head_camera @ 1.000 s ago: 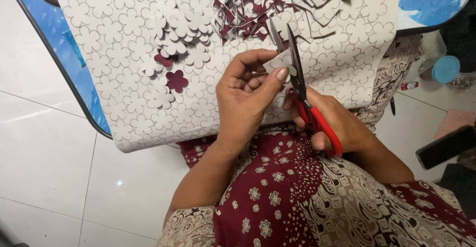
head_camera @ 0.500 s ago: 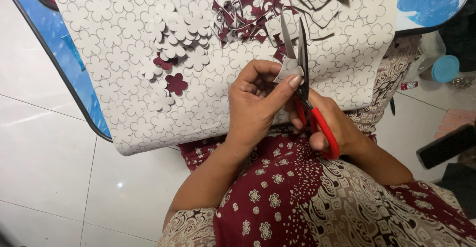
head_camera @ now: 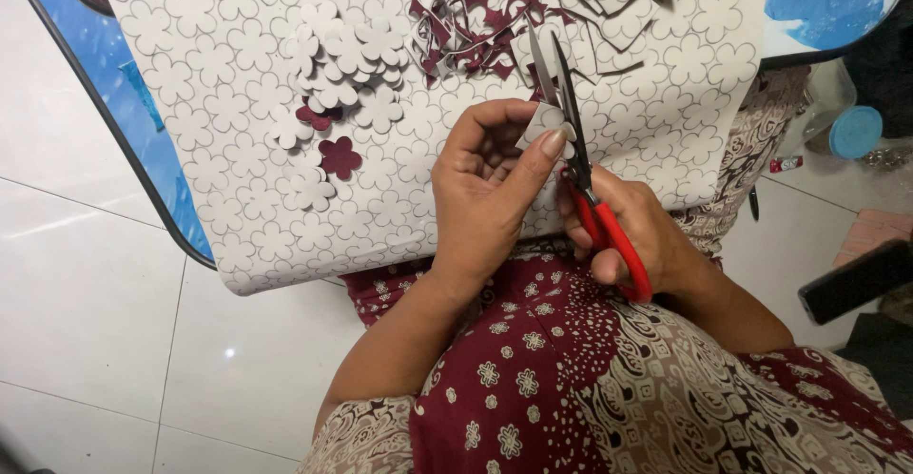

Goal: The person sits with a patterned mat on their lap and uses red-handled scissors to trim white foam circles into flower-petal shapes, cutting small notches around each piece and setting finished flowers with a pile of completed pieces while scraps accumulate nearby.

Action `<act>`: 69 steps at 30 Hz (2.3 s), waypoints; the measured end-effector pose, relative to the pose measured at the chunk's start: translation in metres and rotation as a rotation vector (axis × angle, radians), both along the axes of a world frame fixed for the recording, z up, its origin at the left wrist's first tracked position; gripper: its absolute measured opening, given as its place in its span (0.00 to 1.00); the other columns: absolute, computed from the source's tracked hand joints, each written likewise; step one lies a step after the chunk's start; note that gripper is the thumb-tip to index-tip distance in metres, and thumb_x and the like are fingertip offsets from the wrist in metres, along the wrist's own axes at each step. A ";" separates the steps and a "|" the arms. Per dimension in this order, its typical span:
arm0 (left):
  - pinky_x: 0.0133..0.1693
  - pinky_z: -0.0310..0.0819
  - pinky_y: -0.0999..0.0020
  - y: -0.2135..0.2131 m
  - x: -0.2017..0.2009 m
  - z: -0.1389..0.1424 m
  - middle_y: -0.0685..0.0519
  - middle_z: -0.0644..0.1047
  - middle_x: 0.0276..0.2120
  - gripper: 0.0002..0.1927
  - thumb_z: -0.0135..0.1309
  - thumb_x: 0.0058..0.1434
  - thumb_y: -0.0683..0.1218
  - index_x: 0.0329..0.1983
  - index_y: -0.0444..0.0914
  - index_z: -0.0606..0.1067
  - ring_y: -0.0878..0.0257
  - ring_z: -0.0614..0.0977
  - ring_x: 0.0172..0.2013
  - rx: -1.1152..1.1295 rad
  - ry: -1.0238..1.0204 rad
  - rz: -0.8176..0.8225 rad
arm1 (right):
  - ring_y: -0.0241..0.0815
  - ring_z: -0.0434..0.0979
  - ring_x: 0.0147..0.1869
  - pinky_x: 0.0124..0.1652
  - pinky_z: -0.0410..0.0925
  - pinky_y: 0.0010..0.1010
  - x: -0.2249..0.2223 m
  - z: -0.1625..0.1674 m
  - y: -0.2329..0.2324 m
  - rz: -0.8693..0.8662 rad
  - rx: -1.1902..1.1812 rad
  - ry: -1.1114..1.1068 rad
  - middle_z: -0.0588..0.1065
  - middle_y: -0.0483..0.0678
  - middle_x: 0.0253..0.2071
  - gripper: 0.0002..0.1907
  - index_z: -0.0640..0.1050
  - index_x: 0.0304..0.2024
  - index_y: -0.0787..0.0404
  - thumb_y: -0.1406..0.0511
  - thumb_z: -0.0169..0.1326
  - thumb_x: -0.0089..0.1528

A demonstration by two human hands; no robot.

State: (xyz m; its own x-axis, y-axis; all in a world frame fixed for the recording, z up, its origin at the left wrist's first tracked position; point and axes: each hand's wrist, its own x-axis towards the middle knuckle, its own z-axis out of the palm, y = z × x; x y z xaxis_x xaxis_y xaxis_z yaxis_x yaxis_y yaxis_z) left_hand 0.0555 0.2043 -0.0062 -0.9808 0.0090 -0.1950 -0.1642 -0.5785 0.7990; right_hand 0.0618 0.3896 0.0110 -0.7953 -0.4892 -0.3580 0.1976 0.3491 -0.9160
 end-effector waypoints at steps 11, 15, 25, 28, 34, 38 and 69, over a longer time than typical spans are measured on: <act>0.48 0.79 0.76 -0.001 0.004 0.012 0.49 0.81 0.45 0.16 0.61 0.68 0.38 0.56 0.31 0.73 0.69 0.82 0.45 -0.100 0.022 -0.028 | 0.36 0.71 0.35 0.34 0.67 0.29 0.000 0.003 0.003 0.084 0.037 0.061 0.71 0.46 0.33 0.72 0.65 0.60 0.70 0.16 0.34 0.41; 0.49 0.79 0.75 -0.003 0.004 0.015 0.50 0.80 0.45 0.16 0.62 0.67 0.38 0.55 0.31 0.74 0.69 0.82 0.45 -0.166 0.039 -0.035 | 0.36 0.71 0.34 0.34 0.66 0.29 0.002 0.002 0.004 0.085 0.065 0.081 0.70 0.45 0.33 0.71 0.65 0.60 0.70 0.16 0.33 0.43; 0.48 0.77 0.77 -0.008 0.001 0.018 0.51 0.81 0.44 0.17 0.62 0.67 0.38 0.57 0.31 0.74 0.70 0.81 0.45 -0.165 0.028 -0.050 | 0.33 0.68 0.27 0.27 0.63 0.27 0.002 0.002 0.007 0.080 0.017 0.077 0.68 0.41 0.26 0.68 0.68 0.56 0.68 0.17 0.35 0.43; 0.48 0.77 0.77 -0.010 -0.001 0.019 0.50 0.81 0.44 0.17 0.61 0.67 0.38 0.57 0.31 0.74 0.70 0.81 0.44 -0.163 0.011 -0.043 | 0.32 0.67 0.27 0.27 0.62 0.27 0.001 0.003 0.008 0.085 0.016 0.071 0.68 0.40 0.25 0.66 0.68 0.55 0.67 0.17 0.36 0.43; 0.49 0.77 0.77 -0.014 -0.002 0.023 0.50 0.81 0.46 0.17 0.60 0.68 0.37 0.58 0.31 0.73 0.70 0.81 0.45 -0.190 -0.006 -0.036 | 0.32 0.66 0.25 0.26 0.60 0.26 0.001 0.000 0.012 0.082 0.029 0.030 0.67 0.40 0.23 0.63 0.70 0.49 0.65 0.18 0.38 0.41; 0.51 0.78 0.76 -0.019 -0.004 0.022 0.49 0.81 0.47 0.17 0.60 0.68 0.37 0.58 0.31 0.73 0.69 0.82 0.47 -0.203 0.021 -0.040 | 0.32 0.66 0.25 0.26 0.60 0.27 0.002 0.002 0.014 0.087 0.048 -0.008 0.66 0.41 0.22 0.61 0.71 0.45 0.64 0.18 0.40 0.40; 0.43 0.76 0.80 -0.026 -0.001 0.019 0.53 0.82 0.40 0.10 0.60 0.69 0.37 0.53 0.31 0.79 0.72 0.81 0.40 -0.265 0.036 -0.086 | 0.31 0.68 0.27 0.28 0.63 0.26 0.001 -0.006 0.010 0.152 0.057 0.067 0.68 0.39 0.26 0.61 0.70 0.51 0.62 0.18 0.39 0.43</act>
